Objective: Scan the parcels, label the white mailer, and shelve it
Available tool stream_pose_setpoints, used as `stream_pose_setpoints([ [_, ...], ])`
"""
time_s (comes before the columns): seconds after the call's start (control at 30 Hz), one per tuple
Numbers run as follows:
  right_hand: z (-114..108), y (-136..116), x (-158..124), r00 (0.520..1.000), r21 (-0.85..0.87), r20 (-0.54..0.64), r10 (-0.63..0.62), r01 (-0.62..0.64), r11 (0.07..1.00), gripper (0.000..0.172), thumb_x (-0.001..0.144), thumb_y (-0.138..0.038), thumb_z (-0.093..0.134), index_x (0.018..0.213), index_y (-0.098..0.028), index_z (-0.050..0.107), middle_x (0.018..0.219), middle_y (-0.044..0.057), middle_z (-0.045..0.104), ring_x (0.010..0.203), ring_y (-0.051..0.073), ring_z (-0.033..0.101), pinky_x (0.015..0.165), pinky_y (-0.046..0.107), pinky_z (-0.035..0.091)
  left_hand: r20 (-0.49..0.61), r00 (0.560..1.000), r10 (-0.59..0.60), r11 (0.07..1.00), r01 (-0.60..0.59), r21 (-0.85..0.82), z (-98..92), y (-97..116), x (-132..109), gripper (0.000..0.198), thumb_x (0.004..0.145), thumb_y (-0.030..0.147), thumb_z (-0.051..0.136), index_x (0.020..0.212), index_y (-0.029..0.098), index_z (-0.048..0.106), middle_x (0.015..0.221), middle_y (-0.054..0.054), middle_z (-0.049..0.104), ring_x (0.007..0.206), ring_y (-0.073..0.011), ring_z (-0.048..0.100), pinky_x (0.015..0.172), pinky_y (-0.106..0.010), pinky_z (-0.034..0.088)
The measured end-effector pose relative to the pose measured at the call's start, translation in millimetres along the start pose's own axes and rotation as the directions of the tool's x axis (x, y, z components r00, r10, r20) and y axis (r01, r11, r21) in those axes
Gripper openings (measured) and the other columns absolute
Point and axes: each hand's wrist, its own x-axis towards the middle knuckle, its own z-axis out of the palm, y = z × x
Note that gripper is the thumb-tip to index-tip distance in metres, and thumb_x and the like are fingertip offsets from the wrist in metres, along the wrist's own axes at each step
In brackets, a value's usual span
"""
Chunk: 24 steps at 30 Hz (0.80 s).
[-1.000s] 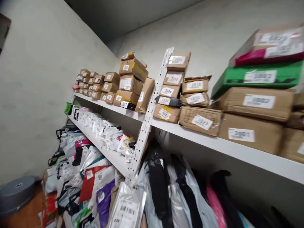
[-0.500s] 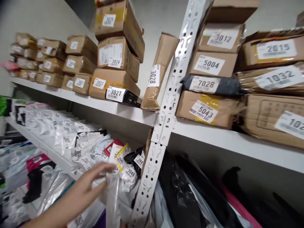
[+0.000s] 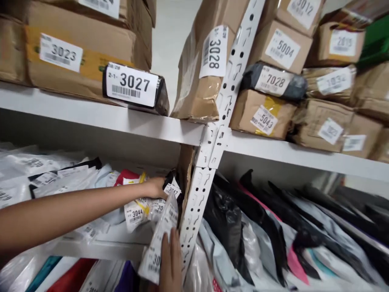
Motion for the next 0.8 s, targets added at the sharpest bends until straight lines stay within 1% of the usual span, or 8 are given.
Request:
stream_pose_setpoints([
  [0.07,15,-8,4,0.998,-0.091,-0.047,-0.036,0.032,0.995,0.074,0.073,-0.002,0.048,0.143,-0.025,0.038,0.148,0.010,0.038,0.134,0.036,0.037,0.102,0.058,0.042,0.041,0.998,0.042,0.999,-0.043,0.022,-0.5,-1,1,0.045,0.064,0.042,0.068,0.100,0.014,0.069,0.108,-0.015,0.069,0.098,-0.0304,0.065,0.072,-0.029,0.049],
  [0.13,27,-14,6,0.996,-0.169,-0.092,-0.019,0.003,0.986,0.082,0.067,0.004,0.043,0.143,-0.027,0.038,0.150,0.008,0.035,0.135,0.034,0.037,0.100,0.054,0.046,0.073,0.994,0.076,0.996,-0.079,0.046,-1.6,-2,0,0.043,0.068,0.044,0.063,0.096,0.012,0.070,0.105,-0.018,0.070,0.095,-0.0308,0.066,0.069,-0.029,0.048],
  [0.23,33,-20,6,0.992,-0.229,-0.124,-0.033,0.004,0.974,0.077,0.067,0.002,0.045,0.140,-0.025,0.043,0.148,0.011,0.039,0.134,0.033,0.040,0.099,0.051,0.049,0.110,0.987,0.120,0.988,-0.130,0.082,-5.4,-5,1,0.044,0.070,0.045,0.060,0.097,0.011,0.070,0.104,-0.018,0.070,0.092,-0.0296,0.066,0.067,-0.028,0.047],
  [0.4,26,-26,8,0.993,-0.286,-0.104,-0.058,0.026,0.958,0.074,0.070,0.002,0.043,0.141,-0.021,0.040,0.147,0.014,0.040,0.134,0.030,0.040,0.101,0.049,0.046,0.144,0.975,0.172,0.976,-0.188,0.106,-14.1,-12,11,0.051,0.068,0.051,0.063,0.094,0.007,0.069,0.101,-0.019,0.069,0.088,-0.0289,0.064,0.067,-0.027,0.045],
  [0.5,23,-26,8,0.991,-0.298,-0.119,-0.055,0.017,0.954,0.076,0.069,0.003,0.039,0.141,-0.022,0.041,0.146,0.011,0.043,0.134,0.026,0.041,0.102,0.045,0.047,0.144,0.974,0.177,0.982,-0.184,0.037,-17.5,-14,16,0.049,0.071,0.055,0.060,0.086,0.009,0.068,0.096,-0.016,0.070,0.085,-0.0273,0.064,0.066,-0.026,0.044],
  [0.57,22,-26,11,0.985,-0.279,-0.171,-0.019,-0.030,0.960,0.072,0.073,0.002,0.037,0.140,-0.021,0.042,0.141,0.011,0.049,0.130,0.023,0.047,0.100,0.041,0.049,0.143,0.975,0.173,0.983,-0.161,-0.091,-19.6,-12,18,0.041,0.071,0.049,0.063,0.083,0.011,0.067,0.096,-0.013,0.071,0.087,-0.0262,0.063,0.067,-0.026,0.045],
  [0.67,22,-29,27,0.971,-0.245,-0.235,0.044,-0.103,0.964,0.067,0.073,0.002,0.037,0.137,-0.018,0.046,0.134,0.013,0.056,0.125,0.023,0.052,0.099,0.041,0.050,0.165,0.975,0.150,0.950,-0.096,-0.297,-25.1,-8,22,0.031,0.071,0.038,0.064,0.089,0.012,0.065,0.099,-0.011,0.071,0.088,-0.0237,0.064,0.067,-0.025,0.047],
  [0.8,14,-42,59,0.975,-0.236,-0.208,0.073,-0.123,0.964,0.070,0.064,0.004,0.038,0.129,-0.015,0.056,0.130,0.014,0.059,0.120,0.025,0.057,0.098,0.041,0.050,0.212,0.968,0.136,0.927,-0.049,-0.372,-35.2,-4,26,0.032,0.074,0.033,0.057,0.098,0.011,0.062,0.099,-0.012,0.071,0.080,-0.0206,0.066,0.064,-0.026,0.050],
])
